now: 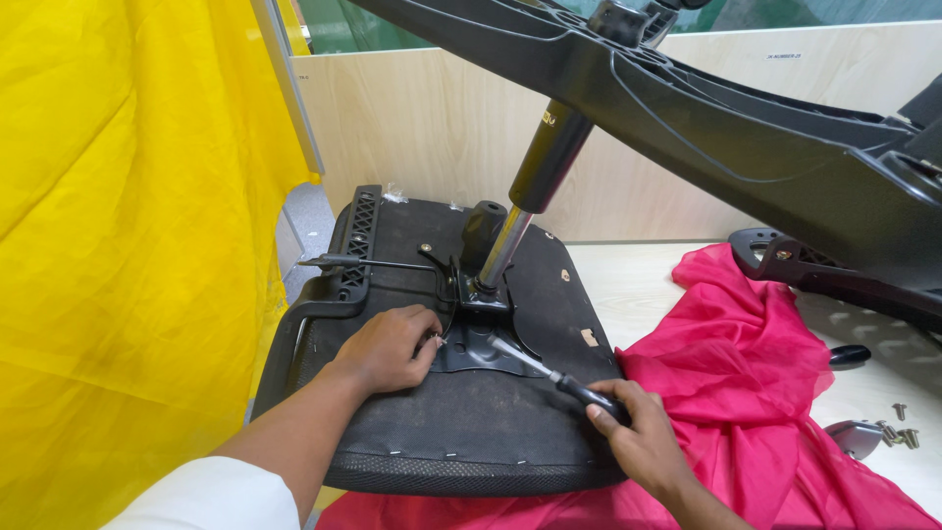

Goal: The person uses a screwdriver to tighten screws on the underside of an office chair seat, securing the seat to the chair base. The person works on multiple screws in sequence, ensuring the seat is firmly attached.

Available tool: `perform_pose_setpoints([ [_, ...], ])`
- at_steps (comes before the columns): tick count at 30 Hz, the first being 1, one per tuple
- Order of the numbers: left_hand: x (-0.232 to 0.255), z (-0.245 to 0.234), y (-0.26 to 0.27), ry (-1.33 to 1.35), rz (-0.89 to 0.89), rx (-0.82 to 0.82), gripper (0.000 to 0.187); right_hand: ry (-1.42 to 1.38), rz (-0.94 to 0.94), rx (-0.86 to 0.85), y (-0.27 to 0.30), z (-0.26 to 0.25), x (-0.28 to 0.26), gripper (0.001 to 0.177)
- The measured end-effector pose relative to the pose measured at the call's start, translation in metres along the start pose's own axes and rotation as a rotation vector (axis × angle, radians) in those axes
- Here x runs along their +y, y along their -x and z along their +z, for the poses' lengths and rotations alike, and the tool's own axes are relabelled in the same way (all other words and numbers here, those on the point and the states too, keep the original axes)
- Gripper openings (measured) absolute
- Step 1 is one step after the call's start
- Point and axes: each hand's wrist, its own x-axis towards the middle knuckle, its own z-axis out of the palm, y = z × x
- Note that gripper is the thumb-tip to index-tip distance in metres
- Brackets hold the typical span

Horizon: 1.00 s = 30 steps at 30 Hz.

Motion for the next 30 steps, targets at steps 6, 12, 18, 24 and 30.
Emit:
perform_pose_setpoints([
  [6,0.000,0.001,-0.001,-0.021,-0.057,-0.040,0.015,0.222,0.123,0.339,-0.010,-0.011,0.059,0.036],
  [12,0.000,0.001,-0.002,-0.024,-0.056,-0.046,0.016,0.226,0.318,0.324,-0.026,-0.025,0.109,0.049],
  [18,0.004,0.000,-0.002,-0.026,-0.074,-0.053,0.016,0.344,0.347,0.212,-0.029,-0.030,0.129,0.053],
  [24,0.003,-0.001,-0.002,0.075,-0.101,-0.025,0.015,0.286,0.372,0.093,-0.018,-0.030,0.141,0.052],
  [30,0.001,0.001,-0.003,0.089,-0.075,0.013,0.014,0.346,0.330,0.056,-0.020,-0.035,0.137,0.051],
])
